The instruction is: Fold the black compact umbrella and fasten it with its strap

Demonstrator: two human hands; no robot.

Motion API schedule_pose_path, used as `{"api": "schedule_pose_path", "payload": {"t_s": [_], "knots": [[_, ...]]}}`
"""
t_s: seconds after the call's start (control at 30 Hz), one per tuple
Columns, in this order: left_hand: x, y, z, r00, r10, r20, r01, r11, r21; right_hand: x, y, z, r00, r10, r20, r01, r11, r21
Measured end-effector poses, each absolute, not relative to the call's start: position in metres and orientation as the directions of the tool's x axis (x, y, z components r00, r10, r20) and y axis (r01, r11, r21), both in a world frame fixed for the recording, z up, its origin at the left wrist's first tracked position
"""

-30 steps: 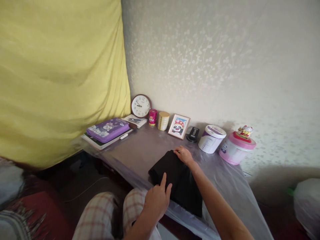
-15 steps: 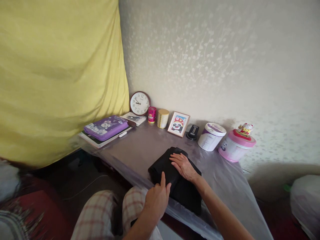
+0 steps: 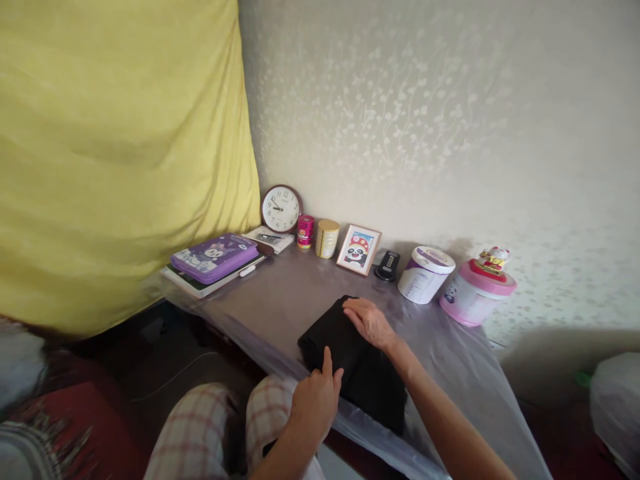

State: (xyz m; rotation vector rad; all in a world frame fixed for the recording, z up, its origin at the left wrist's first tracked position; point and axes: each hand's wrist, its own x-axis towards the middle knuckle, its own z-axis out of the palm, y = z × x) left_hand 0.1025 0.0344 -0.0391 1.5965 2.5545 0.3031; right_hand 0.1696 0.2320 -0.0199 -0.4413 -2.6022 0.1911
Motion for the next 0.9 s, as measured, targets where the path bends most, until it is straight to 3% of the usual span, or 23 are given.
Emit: {"api": "schedule_pose_path", "payload": {"t_s": [0.07, 0.13, 0.27, 0.4, 0.6, 0.63, 0.7, 0.77, 0.9], "knots": [[0.102, 0.034, -0.040, -0.442, 0.897, 0.010, 0.875, 0.429, 0.225, 0.170, 0.216, -0.024, -0.913, 0.215, 0.346, 0.155, 0.969, -0.194], [0.102, 0.034, -0.041, -0.440, 0.898, 0.018, 0.878, 0.426, 0.218, 0.168, 0.212, -0.029, -0.944, 0.193, 0.268, 0.151, 0.974, -0.170], [0.102, 0.034, -0.042, -0.433, 0.901, 0.034, 0.888, 0.420, 0.189, 0.158, 0.237, -0.032, -0.903, 0.388, 0.185, 0.367, 0.920, -0.139], [0.101, 0.035, -0.043, -0.435, 0.900, 0.031, 0.889, 0.424, 0.172, 0.160, 0.269, -0.023, -0.751, 0.627, 0.206, 0.588, 0.778, -0.223], [0.100, 0.034, -0.047, -0.427, 0.903, 0.040, 0.890, 0.412, 0.195, 0.235, 0.281, -0.027, -0.516, 0.808, 0.284, 0.725, 0.588, -0.358], [0.100, 0.034, -0.047, -0.422, 0.906, 0.040, 0.892, 0.407, 0.200, 0.253, 0.279, -0.031, -0.484, 0.831, 0.273, 0.730, 0.555, -0.398], [0.100, 0.033, -0.047, -0.414, 0.909, 0.044, 0.894, 0.397, 0.208, 0.285, 0.271, -0.040, -0.365, 0.913, 0.182, 0.645, 0.389, -0.658], [0.100, 0.033, -0.048, -0.414, 0.909, 0.052, 0.894, 0.395, 0.215, 0.308, 0.259, -0.047, -0.299, 0.954, 0.038, 0.510, 0.193, -0.838], [0.099, 0.033, -0.049, -0.416, 0.907, 0.062, 0.894, 0.395, 0.211, 0.320, 0.228, -0.047, -0.291, 0.939, -0.183, 0.341, -0.077, -0.937]]}}
